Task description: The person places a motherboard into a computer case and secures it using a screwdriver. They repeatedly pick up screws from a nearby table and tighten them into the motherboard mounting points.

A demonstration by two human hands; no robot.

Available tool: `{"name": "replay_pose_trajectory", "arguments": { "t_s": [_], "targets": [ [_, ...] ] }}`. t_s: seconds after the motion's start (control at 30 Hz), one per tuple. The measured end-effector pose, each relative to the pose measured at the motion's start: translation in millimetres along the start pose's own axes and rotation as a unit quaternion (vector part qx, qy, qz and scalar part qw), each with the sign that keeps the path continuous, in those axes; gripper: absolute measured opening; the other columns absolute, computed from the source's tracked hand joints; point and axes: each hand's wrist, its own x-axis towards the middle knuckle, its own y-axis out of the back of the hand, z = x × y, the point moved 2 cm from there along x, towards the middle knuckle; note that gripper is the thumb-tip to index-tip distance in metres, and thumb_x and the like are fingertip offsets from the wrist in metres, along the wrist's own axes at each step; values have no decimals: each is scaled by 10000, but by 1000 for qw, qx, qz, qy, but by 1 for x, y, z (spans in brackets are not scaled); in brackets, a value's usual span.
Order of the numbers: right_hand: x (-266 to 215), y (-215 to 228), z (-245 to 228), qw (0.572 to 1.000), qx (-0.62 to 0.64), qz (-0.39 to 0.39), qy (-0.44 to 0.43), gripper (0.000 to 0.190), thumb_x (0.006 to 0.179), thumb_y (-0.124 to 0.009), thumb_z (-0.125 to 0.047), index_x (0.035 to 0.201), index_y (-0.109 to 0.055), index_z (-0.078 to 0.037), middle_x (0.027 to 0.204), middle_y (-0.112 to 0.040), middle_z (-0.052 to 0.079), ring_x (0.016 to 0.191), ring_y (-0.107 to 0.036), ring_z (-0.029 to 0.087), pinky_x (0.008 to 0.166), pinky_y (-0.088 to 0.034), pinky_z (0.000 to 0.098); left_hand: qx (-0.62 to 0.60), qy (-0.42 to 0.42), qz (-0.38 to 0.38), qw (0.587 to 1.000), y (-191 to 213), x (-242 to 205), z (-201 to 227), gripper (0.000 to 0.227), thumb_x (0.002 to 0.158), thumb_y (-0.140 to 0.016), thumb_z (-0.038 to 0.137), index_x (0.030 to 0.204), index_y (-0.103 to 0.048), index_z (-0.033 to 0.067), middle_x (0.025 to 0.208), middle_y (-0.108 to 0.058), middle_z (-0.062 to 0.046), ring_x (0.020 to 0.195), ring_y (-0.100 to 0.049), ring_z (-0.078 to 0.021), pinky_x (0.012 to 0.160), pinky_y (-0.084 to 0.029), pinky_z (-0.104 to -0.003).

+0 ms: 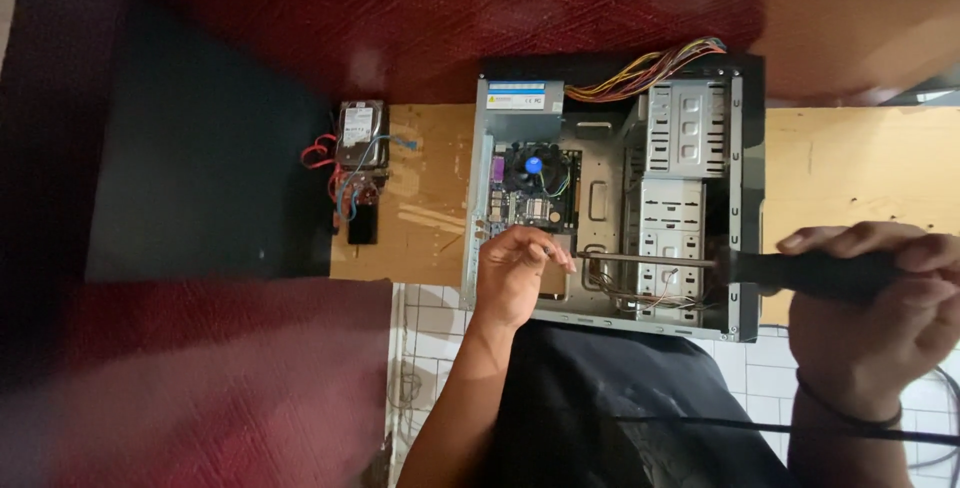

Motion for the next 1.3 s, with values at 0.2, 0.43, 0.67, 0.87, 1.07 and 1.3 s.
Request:
{"name": "replay_pose_trajectory", "arguments": {
  "t_s": [0.2,0.43,0.67,0.87,1.07,1.3],
  "targets": [
    [-8,-22,-2,997,-35,-28,63,377,1173,-496,-542,1228,-356,-198,1074,-520,130,938,-638,390,980,-607,532,16,16,-2,1000,7,-1,5,165,933,-792,193,965,-740,40,880,-710,-137,761,-723,-289,738,-660,-454],
    [-7,-34,-4,996,-53,-26,63,367,1191,-467,-523,1219,-337,-181,1062,-502,153,931,-624,408,988,-600,543,6,10,-25,1000,5,1,15,135,928,-791,159,972,-730,47,866,-702,-149,774,-732,-301,768,-649,-451],
    [-5,-34,-1,997,-44,-39,55,306,1209,-454,-487,1213,-358,-196,1069,-511,138,936,-633,406,948,-601,533,31,-2,-14,999,11,2,17,89,928,-780,112,972,-740,46,916,-726,-138,761,-734,-316,748,-662,-452],
    [-2,-32,4,997,-40,-32,51,293,1206,-469,-462,1212,-364,-189,1065,-505,144,931,-610,404,970,-601,541,28,-9,-10,1000,8,4,21,83,922,-777,83,973,-734,34,895,-728,-133,768,-746,-311,765,-662,-448],
    [1,-33,3,997,-49,-32,50,313,1202,-479,-490,1221,-366,-198,1070,-510,131,934,-614,392,970,-597,527,61,-6,-4,998,11,5,19,80,927,-770,80,974,-731,27,902,-725,-143,768,-753,-317,758,-670,-446],
    [2,-33,3,994,-51,-64,74,309,1198,-468,-467,1217,-345,-183,1076,-506,146,959,-630,415,990,-613,545,105,-8,-23,994,6,9,29,76,952,-741,60,1009,-723,13,914,-729,-150,805,-759,-295,783,-682,-405]
  ]
}}
